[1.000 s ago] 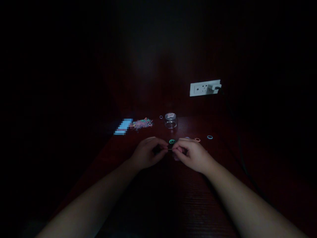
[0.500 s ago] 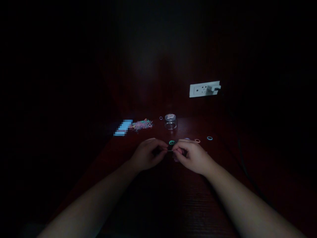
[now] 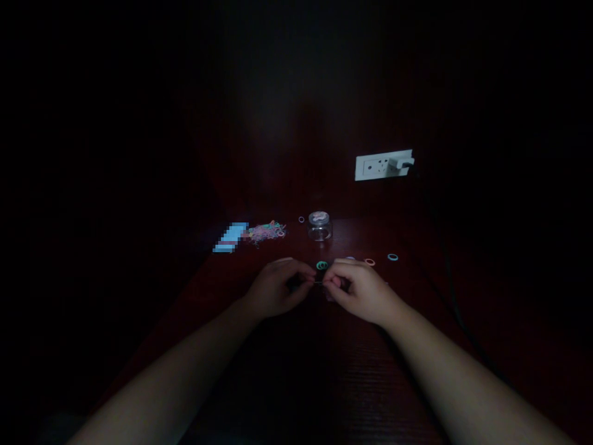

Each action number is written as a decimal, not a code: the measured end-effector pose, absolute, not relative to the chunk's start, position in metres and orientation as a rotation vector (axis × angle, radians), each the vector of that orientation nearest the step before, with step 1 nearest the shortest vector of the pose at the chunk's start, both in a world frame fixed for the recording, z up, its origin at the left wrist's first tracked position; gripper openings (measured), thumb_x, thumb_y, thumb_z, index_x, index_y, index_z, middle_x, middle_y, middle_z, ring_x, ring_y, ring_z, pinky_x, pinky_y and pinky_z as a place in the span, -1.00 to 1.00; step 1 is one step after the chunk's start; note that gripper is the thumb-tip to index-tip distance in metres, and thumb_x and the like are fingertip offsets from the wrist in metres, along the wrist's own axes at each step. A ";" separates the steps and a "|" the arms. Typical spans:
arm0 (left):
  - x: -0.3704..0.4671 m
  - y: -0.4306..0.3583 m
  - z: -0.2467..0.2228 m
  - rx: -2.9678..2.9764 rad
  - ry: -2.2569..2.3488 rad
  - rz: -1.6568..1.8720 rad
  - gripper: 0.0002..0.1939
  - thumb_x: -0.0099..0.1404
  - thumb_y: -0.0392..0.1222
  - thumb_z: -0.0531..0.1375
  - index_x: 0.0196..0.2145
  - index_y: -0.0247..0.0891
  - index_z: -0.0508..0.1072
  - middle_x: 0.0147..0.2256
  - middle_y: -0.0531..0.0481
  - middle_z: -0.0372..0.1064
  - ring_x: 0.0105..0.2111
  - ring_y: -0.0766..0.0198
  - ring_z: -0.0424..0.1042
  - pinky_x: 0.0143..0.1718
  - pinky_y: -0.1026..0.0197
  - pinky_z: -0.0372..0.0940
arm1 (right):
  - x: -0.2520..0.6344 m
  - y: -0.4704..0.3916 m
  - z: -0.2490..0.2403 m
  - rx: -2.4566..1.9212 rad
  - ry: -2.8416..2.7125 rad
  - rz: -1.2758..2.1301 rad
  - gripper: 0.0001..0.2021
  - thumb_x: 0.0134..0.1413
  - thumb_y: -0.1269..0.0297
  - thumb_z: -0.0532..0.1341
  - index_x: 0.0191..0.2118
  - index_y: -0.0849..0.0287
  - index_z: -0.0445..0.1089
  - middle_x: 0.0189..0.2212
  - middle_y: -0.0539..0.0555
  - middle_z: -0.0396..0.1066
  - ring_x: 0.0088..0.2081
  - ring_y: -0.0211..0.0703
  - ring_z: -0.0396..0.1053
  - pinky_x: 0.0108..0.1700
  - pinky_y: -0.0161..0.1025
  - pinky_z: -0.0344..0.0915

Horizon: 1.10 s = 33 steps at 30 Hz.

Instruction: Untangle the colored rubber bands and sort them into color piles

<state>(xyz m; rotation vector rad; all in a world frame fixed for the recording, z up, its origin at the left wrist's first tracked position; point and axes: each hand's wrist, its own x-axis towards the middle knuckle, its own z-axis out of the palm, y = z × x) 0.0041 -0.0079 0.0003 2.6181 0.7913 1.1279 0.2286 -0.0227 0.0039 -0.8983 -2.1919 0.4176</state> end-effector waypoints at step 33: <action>0.003 -0.008 0.004 2.629 0.798 1.063 -0.84 0.23 -0.29 0.17 -0.20 -0.18 0.43 -0.32 0.02 0.50 -0.29 0.24 0.43 -0.23 0.16 0.31 | 0.229 -0.024 0.006 -0.891 -2.226 0.441 -0.85 0.20 0.37 0.18 -0.40 0.17 0.43 -0.49 0.00 0.34 -0.44 -0.24 0.29 -0.35 -0.27 0.20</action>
